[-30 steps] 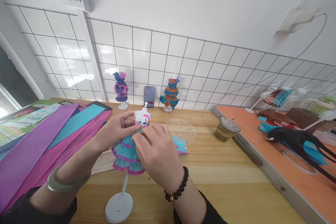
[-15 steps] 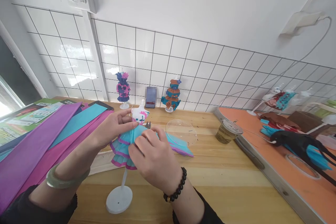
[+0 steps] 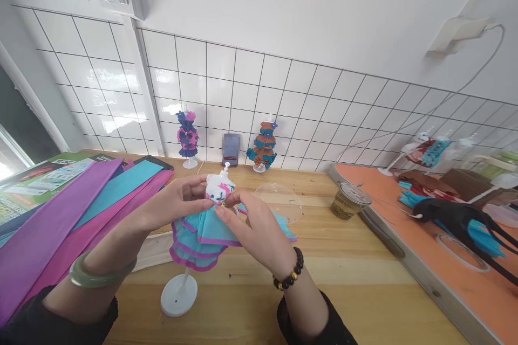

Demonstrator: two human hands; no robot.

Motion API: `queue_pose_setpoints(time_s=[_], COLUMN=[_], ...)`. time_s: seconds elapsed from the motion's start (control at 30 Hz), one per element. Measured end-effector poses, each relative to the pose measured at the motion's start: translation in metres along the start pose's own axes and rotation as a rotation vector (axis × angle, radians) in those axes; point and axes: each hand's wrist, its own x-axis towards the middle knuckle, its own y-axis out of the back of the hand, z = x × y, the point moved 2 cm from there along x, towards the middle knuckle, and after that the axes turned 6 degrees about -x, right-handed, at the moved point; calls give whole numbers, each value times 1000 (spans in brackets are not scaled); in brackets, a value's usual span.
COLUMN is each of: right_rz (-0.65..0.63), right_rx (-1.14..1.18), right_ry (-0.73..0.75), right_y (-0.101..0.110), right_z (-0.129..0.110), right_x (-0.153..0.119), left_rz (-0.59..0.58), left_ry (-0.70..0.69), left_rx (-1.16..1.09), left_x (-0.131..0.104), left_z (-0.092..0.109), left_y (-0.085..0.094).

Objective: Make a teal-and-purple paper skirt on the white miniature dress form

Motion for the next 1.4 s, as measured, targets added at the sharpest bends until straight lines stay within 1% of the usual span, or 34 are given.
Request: queue_pose_setpoints(time_s=[0.03, 0.1, 0.3, 0.37, 0.47, 0.6, 0.77, 0.83, 0.93, 1.0, 1.07, 1.2, 1.3, 1.4], right_rz=[-17, -5, 3, 3, 10, 25, 31, 38, 51, 49, 45, 17, -34, -61], right_rx=[14, 8, -4, 2, 2, 9, 0, 1, 8, 10, 8, -14, -13, -12], right_ry=[-19, -32, -5, -9, -25, -47, -58, -56, -57, -59, -61, -41, -1, 5], right_y=[-1, -2, -4, -5, -6, -8, -10, -10, -10, -11, -11, -7, 0, 6], right_z=[2, 3, 3, 3, 2, 1, 0, 0, 1, 2, 3, 4, 4, 5], right_x=[1, 2, 1, 1, 1, 0, -1, -1, -1, -2, -2, 0, 1, 0], left_rz=[-27, -56, -82, -83, -49, -22, -94, -100, -44, -4, 6, -6, -9, -12], left_ry=[-7, -31, -111, -122, -108, -81, -52, -29, -18, -36, -50, -61, -56, -47], left_rx=[12, 49, 134, 159, 189, 142, 36, -6, -9, 42, 93, 84, 49, 13], left_x=[0, -1, -3, -3, -4, -6, -6, -7, -8, -7, -7, -4, -3, -2], left_z=[1, 2, 8, 8, 7, 7, 9, 8, 4, 2, 0, -3, -5, -6], left_y=[-1, -2, -8, -9, -9, -10, -12, -13, -12, -11, -10, -8, -6, -5])
